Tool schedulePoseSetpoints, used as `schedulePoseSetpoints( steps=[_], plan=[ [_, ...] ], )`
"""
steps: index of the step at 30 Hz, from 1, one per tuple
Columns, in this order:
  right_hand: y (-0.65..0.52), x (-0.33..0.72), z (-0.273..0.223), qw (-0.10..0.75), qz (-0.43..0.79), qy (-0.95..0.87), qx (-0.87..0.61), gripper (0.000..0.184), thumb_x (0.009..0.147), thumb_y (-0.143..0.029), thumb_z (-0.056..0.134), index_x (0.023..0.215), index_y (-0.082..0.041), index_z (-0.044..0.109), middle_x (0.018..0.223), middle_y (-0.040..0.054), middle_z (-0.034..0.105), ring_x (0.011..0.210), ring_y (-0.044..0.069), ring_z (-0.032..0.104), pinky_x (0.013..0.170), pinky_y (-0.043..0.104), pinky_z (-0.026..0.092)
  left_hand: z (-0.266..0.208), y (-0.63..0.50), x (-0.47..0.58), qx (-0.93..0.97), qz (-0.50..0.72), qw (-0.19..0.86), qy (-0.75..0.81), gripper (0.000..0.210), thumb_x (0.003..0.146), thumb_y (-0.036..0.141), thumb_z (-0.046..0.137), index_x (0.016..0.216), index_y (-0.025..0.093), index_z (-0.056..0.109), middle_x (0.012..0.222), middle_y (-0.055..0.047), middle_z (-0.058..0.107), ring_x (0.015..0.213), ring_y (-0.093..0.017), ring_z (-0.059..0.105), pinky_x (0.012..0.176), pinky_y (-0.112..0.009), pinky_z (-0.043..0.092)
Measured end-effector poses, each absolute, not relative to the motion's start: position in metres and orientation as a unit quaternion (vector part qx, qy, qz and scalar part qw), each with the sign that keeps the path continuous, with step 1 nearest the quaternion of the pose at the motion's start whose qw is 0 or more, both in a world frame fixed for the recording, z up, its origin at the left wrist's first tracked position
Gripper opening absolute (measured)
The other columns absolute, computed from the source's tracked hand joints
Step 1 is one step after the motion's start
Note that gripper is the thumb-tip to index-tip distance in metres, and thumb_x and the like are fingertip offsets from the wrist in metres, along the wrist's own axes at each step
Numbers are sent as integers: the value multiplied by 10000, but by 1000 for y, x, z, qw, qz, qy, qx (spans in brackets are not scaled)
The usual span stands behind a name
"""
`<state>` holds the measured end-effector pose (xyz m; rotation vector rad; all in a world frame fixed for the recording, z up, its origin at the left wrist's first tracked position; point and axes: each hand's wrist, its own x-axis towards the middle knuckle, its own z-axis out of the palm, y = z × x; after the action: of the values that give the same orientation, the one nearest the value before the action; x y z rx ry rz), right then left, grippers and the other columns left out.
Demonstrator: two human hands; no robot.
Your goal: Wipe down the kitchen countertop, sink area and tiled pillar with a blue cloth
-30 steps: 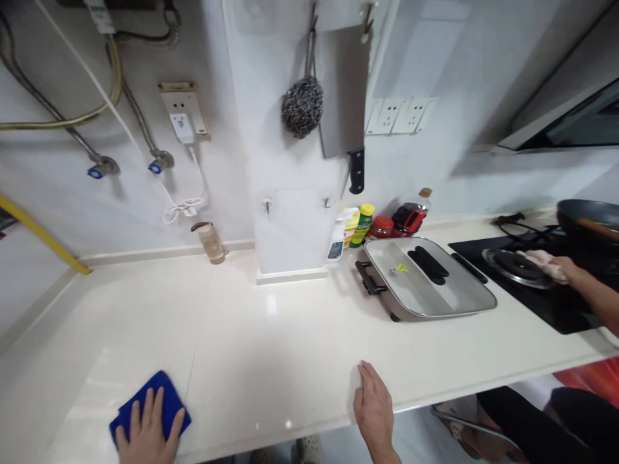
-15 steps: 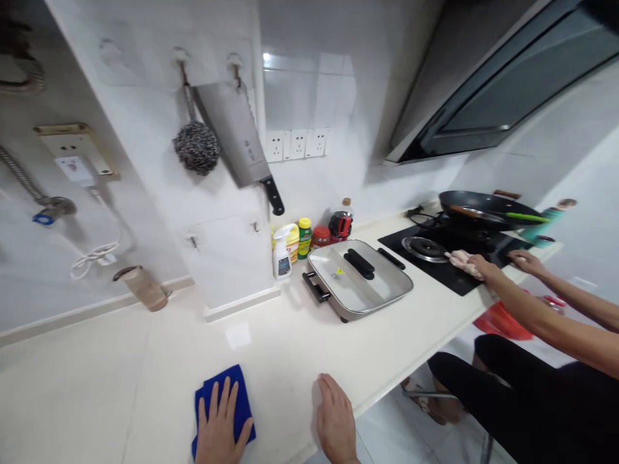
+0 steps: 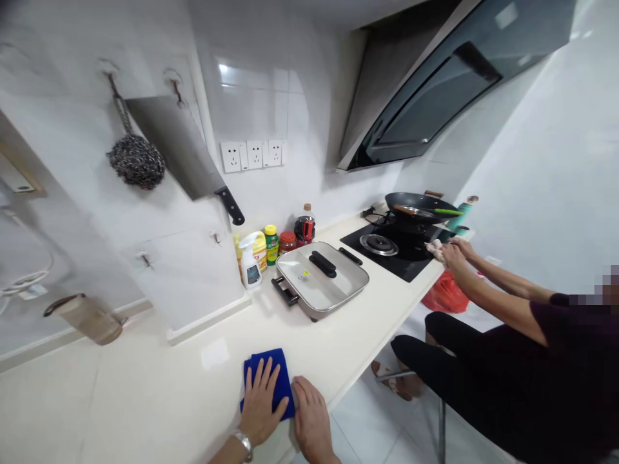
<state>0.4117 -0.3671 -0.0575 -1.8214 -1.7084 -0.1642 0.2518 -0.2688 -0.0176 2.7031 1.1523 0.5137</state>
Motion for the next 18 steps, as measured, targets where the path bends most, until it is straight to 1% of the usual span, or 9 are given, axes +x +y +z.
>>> schedulePoseSetpoints(
  steps=[3, 4, 6, 7, 9, 11, 13, 15, 18],
  plan=[
    [-365, 411, -52, 391, -55, -621, -677, 515, 903, -85, 328, 1380, -222, 464, 1368, 93, 577, 1281, 200, 532, 1020, 407, 513, -18, -255, 213, 888, 202, 114, 398, 582, 986, 367, 353, 1548, 256, 249, 1619, -101, 316, 1487, -250, 302, 1182, -530, 357],
    [-361, 407, -47, 411, -53, -611, -675, 510, 910, -90, 320, 1384, -217, 460, 1375, 103, 569, 1290, 204, 525, 1024, 418, 514, -19, -250, 195, 874, 217, 116, 418, 565, 989, 344, 338, 1542, 249, 271, 1618, -101, 322, 1491, -238, 294, 1190, -517, 349],
    [-346, 393, -36, 422, -49, -608, -670, 493, 924, -114, 328, 1387, -209, 468, 1402, 114, 548, 1334, 221, 485, 1057, 447, 495, -19, -238, 155, 840, 247, 106, 471, 537, 986, 341, 333, 1511, 226, 350, 1601, -113, 356, 1499, -247, 273, 1211, -540, 304],
    [-336, 382, -29, 409, -47, -620, -668, 486, 931, -135, 345, 1394, -208, 472, 1427, 114, 531, 1368, 236, 449, 1084, 467, 472, -18, -233, 135, 820, 258, 97, 501, 529, 983, 355, 334, 1486, 206, 396, 1589, -128, 374, 1501, -260, 266, 1215, -553, 286],
    [-316, 359, -18, 349, -43, -654, -670, 506, 935, -198, 402, 1438, -216, 453, 1493, 107, 477, 1434, 287, 357, 1136, 529, 404, -15, -224, 95, 776, 264, 78, 567, 545, 974, 394, 324, 1442, 152, 461, 1571, -172, 388, 1504, -295, 252, 1214, -573, 265],
    [-301, 338, -10, 274, -35, -677, -682, 562, 930, -288, 463, 1488, -242, 407, 1560, 96, 395, 1470, 356, 272, 1166, 611, 314, -9, -220, 62, 731, 252, 55, 632, 582, 963, 424, 299, 1416, 112, 490, 1569, -212, 373, 1506, -335, 231, 1206, -604, 240],
    [-293, 326, -7, 223, -23, -683, -695, 618, 929, -374, 488, 1519, -244, 361, 1598, 97, 323, 1479, 399, 224, 1181, 659, 226, -2, -221, 37, 681, 232, 33, 694, 617, 952, 440, 273, 1415, 95, 491, 1570, -242, 351, 1504, -370, 217, 1191, -635, 223],
    [-295, 323, -7, 202, -15, -684, -700, 655, 938, -428, 478, 1536, -207, 325, 1608, 110, 285, 1483, 401, 206, 1200, 649, 176, 6, -226, 24, 636, 212, 16, 742, 647, 943, 446, 250, 1417, 74, 485, 1557, -273, 348, 1496, -400, 217, 1175, -643, 231],
    [-308, 329, -9, 187, -9, -695, -695, 661, 952, -442, 454, 1540, -178, 307, 1611, 121, 261, 1487, 391, 201, 1211, 620, 169, 13, -233, 21, 617, 192, -9, 763, 673, 931, 445, 227, 1412, 50, 484, 1534, -294, 357, 1485, -423, 219, 1158, -628, 256]
  ],
)
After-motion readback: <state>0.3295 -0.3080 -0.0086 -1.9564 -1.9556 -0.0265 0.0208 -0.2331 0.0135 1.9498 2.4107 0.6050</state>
